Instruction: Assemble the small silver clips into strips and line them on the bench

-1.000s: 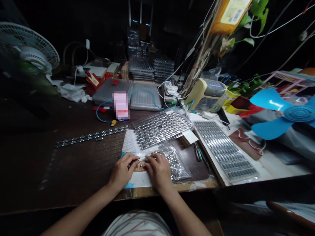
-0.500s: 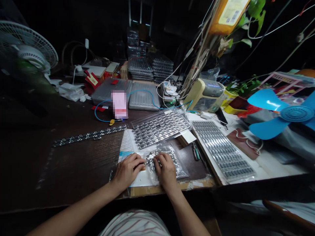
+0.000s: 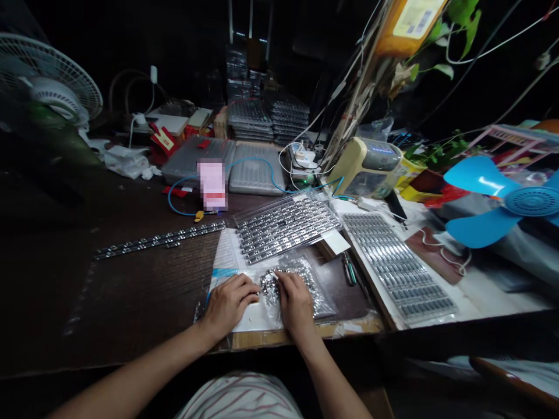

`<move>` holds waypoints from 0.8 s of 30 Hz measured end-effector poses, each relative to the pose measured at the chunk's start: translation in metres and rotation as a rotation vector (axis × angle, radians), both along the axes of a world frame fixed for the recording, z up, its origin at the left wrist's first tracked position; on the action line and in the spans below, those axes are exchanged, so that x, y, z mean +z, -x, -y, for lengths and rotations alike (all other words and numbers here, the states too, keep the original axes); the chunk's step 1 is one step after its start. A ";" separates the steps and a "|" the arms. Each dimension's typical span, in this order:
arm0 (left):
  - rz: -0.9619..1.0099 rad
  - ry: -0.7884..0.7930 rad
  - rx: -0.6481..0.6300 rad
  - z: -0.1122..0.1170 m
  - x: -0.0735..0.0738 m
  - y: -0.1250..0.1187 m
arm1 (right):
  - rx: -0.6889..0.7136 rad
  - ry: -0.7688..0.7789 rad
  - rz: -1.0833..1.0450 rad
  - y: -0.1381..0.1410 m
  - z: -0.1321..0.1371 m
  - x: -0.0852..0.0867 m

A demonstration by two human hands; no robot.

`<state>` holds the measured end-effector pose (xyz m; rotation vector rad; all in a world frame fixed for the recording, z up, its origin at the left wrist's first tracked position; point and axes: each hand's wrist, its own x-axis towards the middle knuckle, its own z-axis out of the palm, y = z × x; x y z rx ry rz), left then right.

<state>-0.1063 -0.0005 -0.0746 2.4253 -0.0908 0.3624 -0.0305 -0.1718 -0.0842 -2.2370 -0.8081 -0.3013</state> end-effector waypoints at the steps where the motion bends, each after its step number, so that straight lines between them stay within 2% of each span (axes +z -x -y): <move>1: 0.000 0.009 -0.007 0.001 0.000 0.001 | 0.008 -0.011 -0.001 0.000 0.001 -0.001; 4: 0.013 0.053 -0.016 -0.001 0.002 0.001 | 0.026 -0.053 0.004 -0.001 0.003 -0.002; 7: 0.050 0.082 0.082 -0.023 0.008 -0.010 | 0.040 -0.089 0.006 0.002 0.003 0.000; 12: 0.079 -0.053 0.318 -0.105 0.017 -0.041 | 0.056 -0.014 -0.057 0.015 -0.012 0.009; 14: 0.060 -0.133 0.400 -0.136 0.016 -0.046 | 0.080 0.036 -0.070 0.020 -0.023 0.012; 16: 0.033 -0.217 0.439 -0.156 0.012 -0.044 | 0.092 0.071 -0.065 0.024 -0.032 0.013; 19: 0.006 -0.357 0.478 -0.172 0.006 -0.034 | 0.091 0.090 -0.040 0.025 -0.040 0.012; 24: -0.037 -0.505 0.522 -0.179 0.005 -0.018 | 0.102 0.086 -0.031 0.024 -0.041 0.007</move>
